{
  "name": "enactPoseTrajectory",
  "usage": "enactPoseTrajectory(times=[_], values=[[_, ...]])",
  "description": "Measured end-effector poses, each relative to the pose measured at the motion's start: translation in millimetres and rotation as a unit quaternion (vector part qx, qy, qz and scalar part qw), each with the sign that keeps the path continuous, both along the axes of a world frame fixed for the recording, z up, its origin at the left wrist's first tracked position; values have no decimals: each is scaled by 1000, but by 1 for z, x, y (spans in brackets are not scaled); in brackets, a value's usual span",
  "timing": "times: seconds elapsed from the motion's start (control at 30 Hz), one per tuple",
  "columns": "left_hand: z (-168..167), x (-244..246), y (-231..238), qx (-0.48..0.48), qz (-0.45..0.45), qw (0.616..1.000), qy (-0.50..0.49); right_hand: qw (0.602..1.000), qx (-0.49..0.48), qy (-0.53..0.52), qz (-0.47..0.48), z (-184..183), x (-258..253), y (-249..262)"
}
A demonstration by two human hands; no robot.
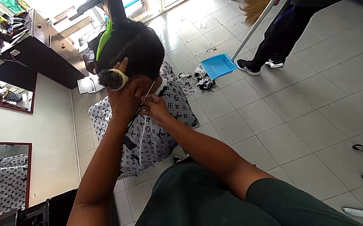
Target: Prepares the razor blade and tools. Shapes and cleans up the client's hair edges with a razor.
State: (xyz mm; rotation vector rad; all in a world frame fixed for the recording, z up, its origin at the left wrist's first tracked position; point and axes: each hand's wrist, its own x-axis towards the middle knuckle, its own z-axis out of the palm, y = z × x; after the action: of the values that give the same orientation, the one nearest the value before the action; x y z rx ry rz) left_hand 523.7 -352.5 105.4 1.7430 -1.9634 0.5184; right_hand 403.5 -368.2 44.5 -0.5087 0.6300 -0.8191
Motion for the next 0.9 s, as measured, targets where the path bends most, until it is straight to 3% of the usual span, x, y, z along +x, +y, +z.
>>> enactPoseTrajectory(times=[0.1, 0.17, 0.27, 0.33, 0.4, 0.47, 0.53, 0.57, 0.63, 0.67, 0.7, 0.73, 0.83, 0.9], values=[[1, -1, 0, 13, 9, 1000, -8, 998, 49, -13, -21, -8, -1, -3], [0, 0, -1, 11, 8, 1000, -7, 999, 31, -4, -33, -9, -4, -2], [3, 2, 6, -6, -73, 996, 50, 981, -189, 51, -6, -11, -35, 9], [10, 1, 23, -23, -202, 960, 193, 947, -316, 63, 17, -19, -69, 9], [12, -2, 42, 33, -298, 874, 381, 955, -297, 1, 17, -27, -102, 4], [7, -3, 52, 154, -399, 720, 546, 965, -224, -135, 27, -31, -131, 2], [3, -11, 53, 252, -483, 590, 596, 937, -208, -262, 100, -31, -148, 0], [1, -17, 51, 275, -514, 540, 607, 927, -218, -268, 148, -32, -150, 0], [2, -31, 49, 278, -531, 500, 625, 931, -243, -113, 248, -29, -147, 4], [4, -36, 47, 268, -529, 503, 629, 919, -258, 12, 297, -25, -143, 5], [9, -39, 45, 247, -516, 532, 624, 904, -257, 109, 324, -23, -137, 7], [15, -41, 43, 207, -482, 594, 610, 905, -242, 151, 315, -25, -133, 8], [28, -38, 29, -9, -250, 858, 449, 943, -200, 106, 246, -34, -130, 9], [27, -31, 14, -116, -117, 945, 281, 945, -203, 111, 232, -31, -126, 4]])
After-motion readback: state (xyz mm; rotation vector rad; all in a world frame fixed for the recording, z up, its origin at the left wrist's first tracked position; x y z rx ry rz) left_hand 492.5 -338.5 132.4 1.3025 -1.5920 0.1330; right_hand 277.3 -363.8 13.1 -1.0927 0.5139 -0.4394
